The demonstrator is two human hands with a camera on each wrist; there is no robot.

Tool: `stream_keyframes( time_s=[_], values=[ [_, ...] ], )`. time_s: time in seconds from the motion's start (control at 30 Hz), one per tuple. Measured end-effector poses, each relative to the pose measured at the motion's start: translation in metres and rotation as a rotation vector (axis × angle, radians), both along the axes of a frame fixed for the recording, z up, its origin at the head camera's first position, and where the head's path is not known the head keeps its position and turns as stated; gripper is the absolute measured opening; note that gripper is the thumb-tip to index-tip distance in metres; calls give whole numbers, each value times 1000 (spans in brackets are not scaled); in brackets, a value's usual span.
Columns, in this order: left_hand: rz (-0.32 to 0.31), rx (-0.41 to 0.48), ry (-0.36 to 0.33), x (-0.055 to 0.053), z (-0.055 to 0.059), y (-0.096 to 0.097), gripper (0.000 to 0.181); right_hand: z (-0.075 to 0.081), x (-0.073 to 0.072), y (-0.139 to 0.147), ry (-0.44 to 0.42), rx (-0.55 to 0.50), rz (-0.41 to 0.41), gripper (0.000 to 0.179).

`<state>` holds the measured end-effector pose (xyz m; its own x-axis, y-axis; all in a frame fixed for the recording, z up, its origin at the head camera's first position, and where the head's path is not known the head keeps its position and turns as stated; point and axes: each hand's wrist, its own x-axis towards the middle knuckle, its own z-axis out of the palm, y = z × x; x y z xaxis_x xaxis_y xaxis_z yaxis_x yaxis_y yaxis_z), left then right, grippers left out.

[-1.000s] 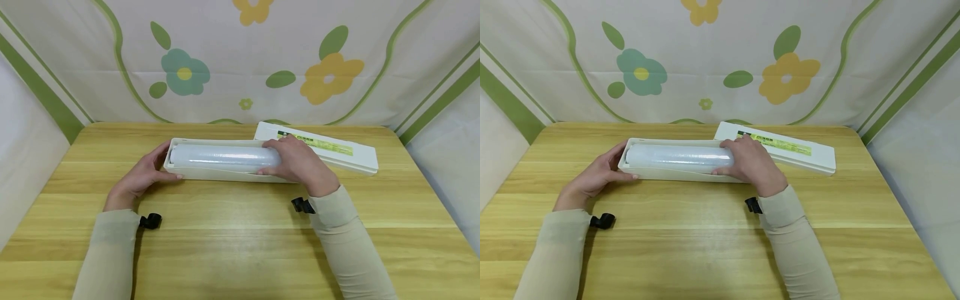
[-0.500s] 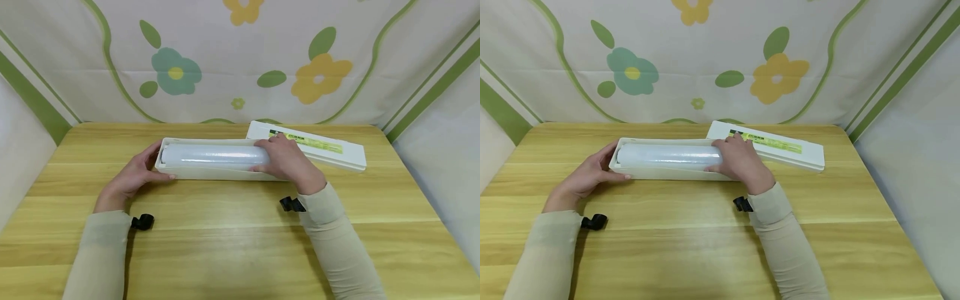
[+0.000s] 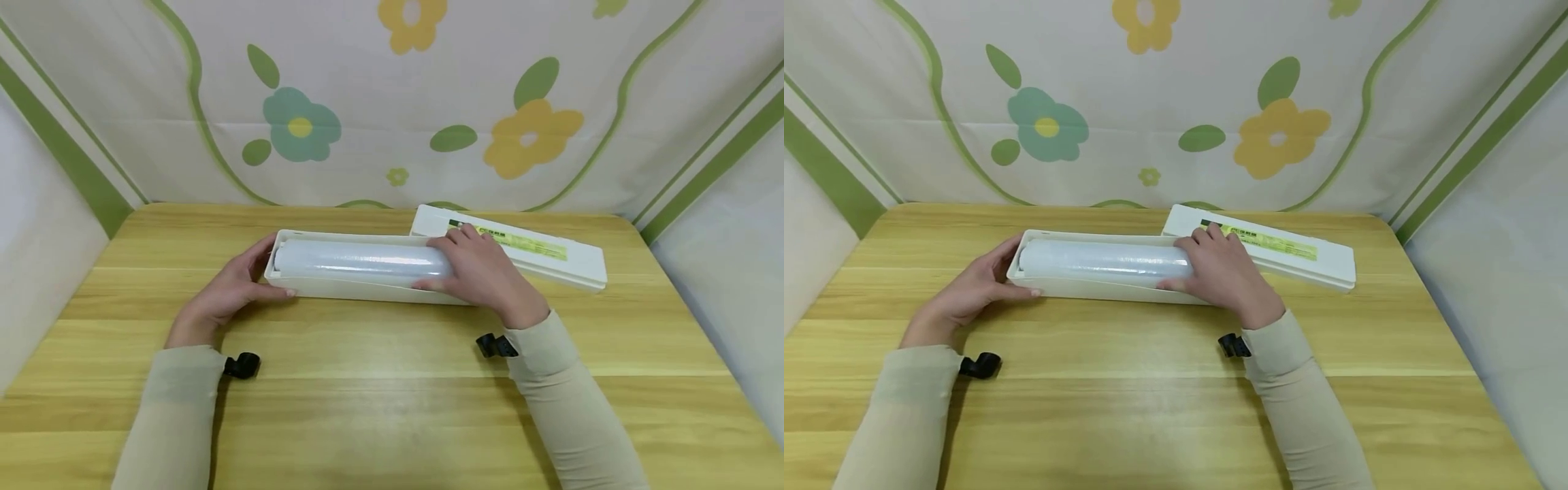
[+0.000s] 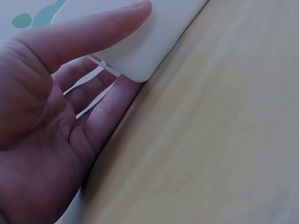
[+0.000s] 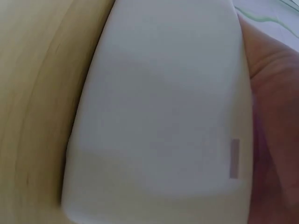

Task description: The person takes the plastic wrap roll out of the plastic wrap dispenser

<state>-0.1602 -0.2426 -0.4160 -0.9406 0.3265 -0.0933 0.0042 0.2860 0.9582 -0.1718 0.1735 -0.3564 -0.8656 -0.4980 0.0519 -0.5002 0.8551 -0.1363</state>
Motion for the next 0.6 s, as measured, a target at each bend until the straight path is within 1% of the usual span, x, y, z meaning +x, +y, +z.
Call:
stream_keyframes(
  time_s=[0.17,0.27,0.33,0.47,0.53,0.6],
  values=[
    [-6,0,0,0,-1,1,106,1,2,2,81,-71,34,81],
    [-11,-6,-5,-1,-1,1,107,4,7,1,148,-115,52,78],
    [-14,-11,-4,-3,0,0,107,6,10,0,175,-129,58,77],
    [-17,-13,-4,-3,1,-1,108,8,10,0,178,-135,68,76],
    [-15,-17,-6,-3,2,-2,108,7,8,1,155,-142,71,76],
    [-12,-18,-9,-3,2,-1,108,8,6,3,113,-160,64,75]
  ],
)
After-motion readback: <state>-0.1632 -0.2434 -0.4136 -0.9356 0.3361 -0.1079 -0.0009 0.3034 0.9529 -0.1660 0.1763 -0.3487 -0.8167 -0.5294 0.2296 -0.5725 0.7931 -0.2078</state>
